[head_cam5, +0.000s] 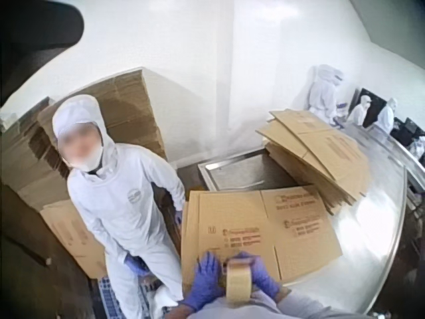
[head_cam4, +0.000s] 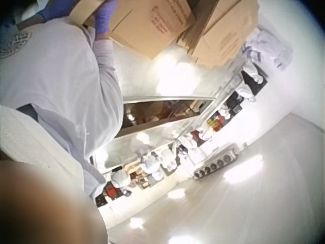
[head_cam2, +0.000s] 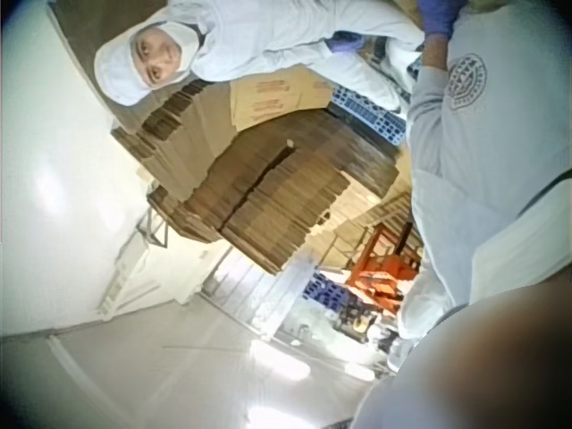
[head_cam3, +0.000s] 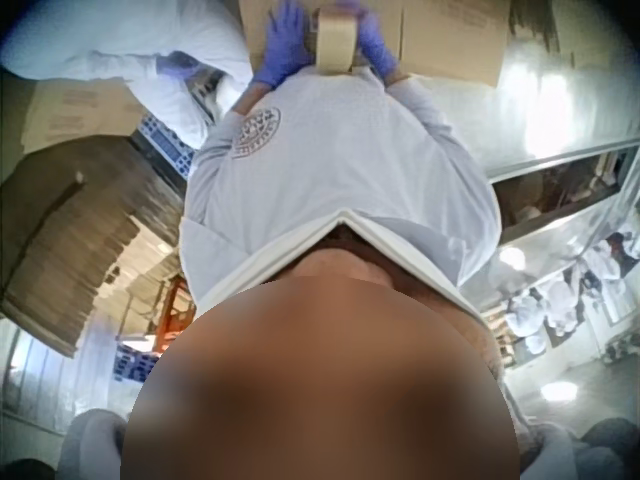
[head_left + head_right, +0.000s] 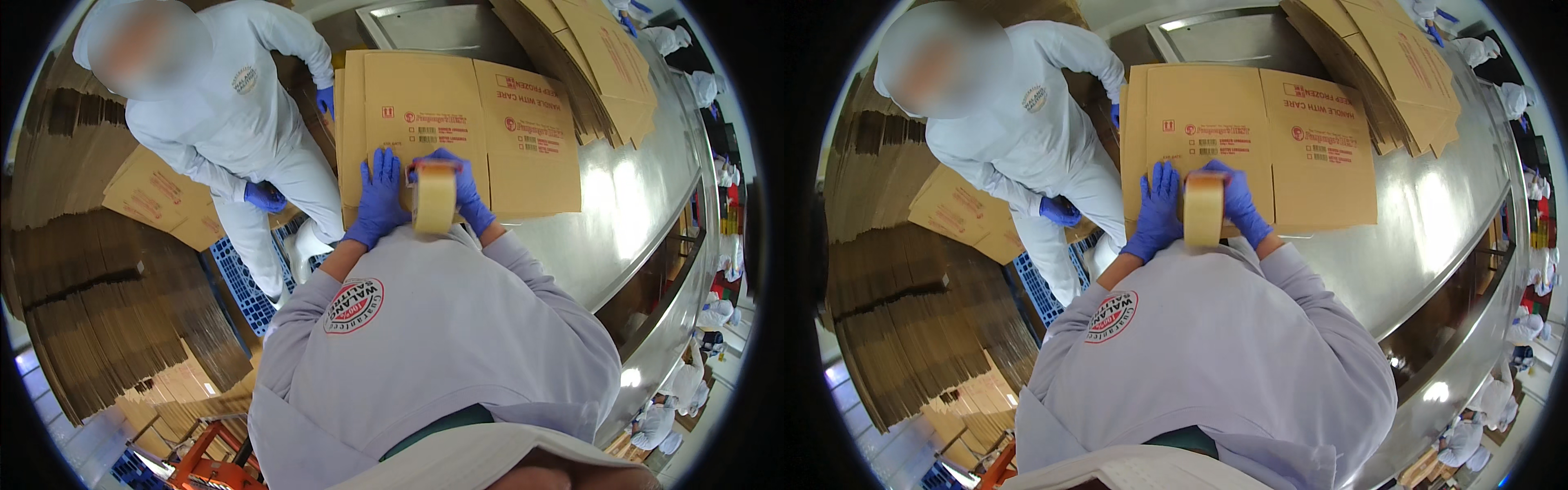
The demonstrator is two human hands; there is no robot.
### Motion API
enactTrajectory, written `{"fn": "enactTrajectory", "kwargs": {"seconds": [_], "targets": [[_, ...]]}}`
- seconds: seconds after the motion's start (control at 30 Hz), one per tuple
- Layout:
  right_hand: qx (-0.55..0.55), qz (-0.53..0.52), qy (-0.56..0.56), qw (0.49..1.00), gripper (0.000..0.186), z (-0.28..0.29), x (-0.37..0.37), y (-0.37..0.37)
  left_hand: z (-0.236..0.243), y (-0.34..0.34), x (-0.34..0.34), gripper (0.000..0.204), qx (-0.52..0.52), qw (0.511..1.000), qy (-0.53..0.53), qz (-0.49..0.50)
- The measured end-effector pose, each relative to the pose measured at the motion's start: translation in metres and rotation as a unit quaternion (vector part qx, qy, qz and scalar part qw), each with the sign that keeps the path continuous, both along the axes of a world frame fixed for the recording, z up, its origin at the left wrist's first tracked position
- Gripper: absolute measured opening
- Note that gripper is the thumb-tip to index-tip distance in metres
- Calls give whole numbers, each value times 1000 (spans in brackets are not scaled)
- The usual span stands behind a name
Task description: The person tapes the seams of cardboard boxes using a handheld tape dispenser. They repeatedly pull tape, apply it to the box flaps, and cut it with the dispenser's blade. A coworker assists by holding boxes and handing them over.
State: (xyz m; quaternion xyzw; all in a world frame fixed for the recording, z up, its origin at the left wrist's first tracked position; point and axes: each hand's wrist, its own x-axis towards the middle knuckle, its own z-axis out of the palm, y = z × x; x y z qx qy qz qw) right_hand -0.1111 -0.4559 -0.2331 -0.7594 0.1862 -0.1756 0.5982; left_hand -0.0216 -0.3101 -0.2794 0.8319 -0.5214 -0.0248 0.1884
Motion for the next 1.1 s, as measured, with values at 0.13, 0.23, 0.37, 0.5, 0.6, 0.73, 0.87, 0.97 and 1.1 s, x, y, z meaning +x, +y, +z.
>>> {"fn": "enactTrajectory", "kwargs": {"seconds": [0.13, 0.23, 0.37, 0.5, 0.6, 0.73, 0.87, 0.97, 1.1], "targets": [[293, -104, -226, 923, 28, -8, 32, -67, 24, -3, -2, 110, 30, 999, 31, -19], [83, -178, -220, 955, 25, 29, 46, -95, 18, -2, -2, 109, 23, 999, 30, -10], [-154, -120, -271, 942, 29, 43, 77, -103, 21, -8, -1, 108, 30, 999, 42, -10], [262, -19, -264, 928, 26, -6, 92, -101, 23, -10, -3, 106, 26, 998, 59, -1], [302, -5, -190, 934, 23, -48, 99, -115, 22, -12, 0, 106, 38, 998, 43, -9], [252, -4, -125, 960, 18, -45, 74, -98, 21, -11, -5, 103, 29, 999, 41, -5], [338, -29, -74, 938, 20, -49, 15, -45, 15, -11, -5, 102, 17, 999, 40, 9], [43, 2, -41, 998, 24, -39, 2, -37, 11, -12, -6, 102, 11, 1000, 22, 12], [-249, -54, 161, 953, 24, -54, 49, -106, 16, -12, -9, 103, 18, 999, 40, 0]]}}
